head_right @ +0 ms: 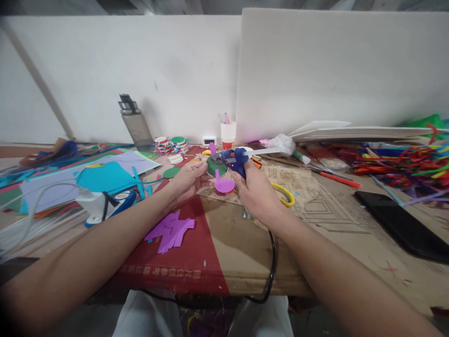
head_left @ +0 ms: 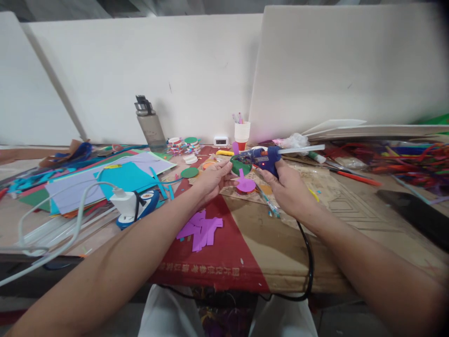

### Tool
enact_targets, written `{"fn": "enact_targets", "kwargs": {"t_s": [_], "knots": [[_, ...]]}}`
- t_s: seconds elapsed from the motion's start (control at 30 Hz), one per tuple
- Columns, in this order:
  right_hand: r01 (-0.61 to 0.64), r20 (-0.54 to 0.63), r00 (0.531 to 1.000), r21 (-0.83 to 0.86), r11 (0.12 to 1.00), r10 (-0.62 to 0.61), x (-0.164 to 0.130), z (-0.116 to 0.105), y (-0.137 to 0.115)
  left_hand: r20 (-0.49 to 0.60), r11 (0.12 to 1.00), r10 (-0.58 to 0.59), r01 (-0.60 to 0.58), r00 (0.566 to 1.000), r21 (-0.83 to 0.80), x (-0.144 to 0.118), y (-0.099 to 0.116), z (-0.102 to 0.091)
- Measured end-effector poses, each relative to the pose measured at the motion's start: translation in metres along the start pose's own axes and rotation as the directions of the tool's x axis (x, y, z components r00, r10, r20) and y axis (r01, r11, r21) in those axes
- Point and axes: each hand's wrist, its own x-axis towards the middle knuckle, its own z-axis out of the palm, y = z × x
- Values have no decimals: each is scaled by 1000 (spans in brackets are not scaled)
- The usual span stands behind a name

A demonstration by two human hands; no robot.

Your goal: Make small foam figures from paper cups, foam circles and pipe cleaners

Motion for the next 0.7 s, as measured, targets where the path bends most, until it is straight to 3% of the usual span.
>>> {"fn": "enact_targets", "kwargs": {"t_s": [0.3, 0.7], "knots": [[-1, 14, 1000, 0, 1000, 1, 0, 1, 0, 25, 1000, 5, -6, 1000, 20, -3, 2, 3], [23, 59, 998, -7, 1000, -23, -5, 0, -9, -146, 997, -10, -1, 989, -74, -1, 7, 5]]}}
